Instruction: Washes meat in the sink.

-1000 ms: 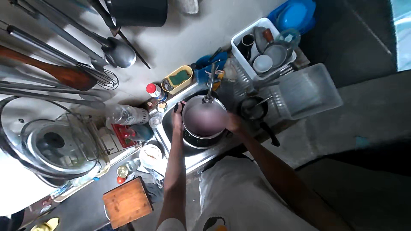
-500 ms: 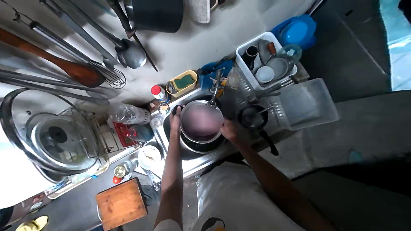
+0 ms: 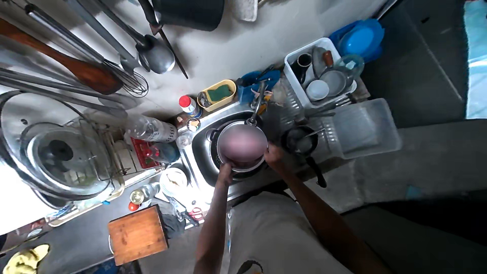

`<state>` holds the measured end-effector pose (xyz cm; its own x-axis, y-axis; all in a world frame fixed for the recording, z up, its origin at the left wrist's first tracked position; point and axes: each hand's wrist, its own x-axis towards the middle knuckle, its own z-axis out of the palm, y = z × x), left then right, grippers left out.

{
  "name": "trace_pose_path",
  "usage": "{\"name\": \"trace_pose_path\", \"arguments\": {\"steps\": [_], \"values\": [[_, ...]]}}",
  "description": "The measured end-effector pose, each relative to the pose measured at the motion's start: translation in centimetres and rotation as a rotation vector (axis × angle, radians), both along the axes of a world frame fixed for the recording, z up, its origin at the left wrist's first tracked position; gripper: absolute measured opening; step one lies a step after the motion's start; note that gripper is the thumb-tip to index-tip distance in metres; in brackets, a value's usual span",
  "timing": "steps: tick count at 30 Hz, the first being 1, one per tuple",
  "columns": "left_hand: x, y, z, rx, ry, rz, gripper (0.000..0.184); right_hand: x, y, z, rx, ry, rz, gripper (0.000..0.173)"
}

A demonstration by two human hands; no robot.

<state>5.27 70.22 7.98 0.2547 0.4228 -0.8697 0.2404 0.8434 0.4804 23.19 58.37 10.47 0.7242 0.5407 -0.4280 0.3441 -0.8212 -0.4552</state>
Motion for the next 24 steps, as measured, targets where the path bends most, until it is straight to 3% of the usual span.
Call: {"name": "trace_pose_path", "arguments": {"steps": [3,5,6,9,12,14,17,20,22,24], "values": [[0.2,-0.3,-0.4,0.021,-0.042,0.063,0.055,-0.9,0.5,0.7,0.032,-0.226,0.008,0.042],[0.4,-0.5,-0.6,0.034,-0.056,0.101,0.054,-1.8,1.4,0.3,0.18,-0.459,0.103,0.04],[0.5,-0.5,-0.5,0.039,-0.056,0.113,0.051,-2.2,1.9,0.6,0.227,-0.458,0.184,0.037],[0.8,-0.7,-0.6,0.06,-0.057,0.133,0.046,-2.7,4.4,0.9,0.103,-0.073,0.493,0.041],[1.0,-1.1,-0.5,0.097,-0.044,0.116,0.057,-2.5,6.7,-2.0,-0.061,0.071,0.539,0.095],[1.0,-1.4,-0.2,0.103,-0.049,0.111,0.059,-2.5,8.2,-3.9,-0.134,0.135,0.512,0.108],[1.1,-1.7,0.1,0.105,-0.048,0.101,0.056,-3.1,9.8,-5.8,-0.113,0.29,0.473,0.089],[1.2,-1.3,0.3,0.123,-0.04,0.086,0.055,-3.2,9.7,-6.1,0.003,0.283,0.631,0.048],[0.9,-1.0,0.4,0.149,-0.034,0.072,0.054,-3.0,9.5,-5.5,0.037,0.232,0.711,0.039],[0.4,-1.0,0.3,0.146,-0.036,0.069,0.056,-3.6,9.5,-4.4,0.007,0.166,0.514,0.037]]}}
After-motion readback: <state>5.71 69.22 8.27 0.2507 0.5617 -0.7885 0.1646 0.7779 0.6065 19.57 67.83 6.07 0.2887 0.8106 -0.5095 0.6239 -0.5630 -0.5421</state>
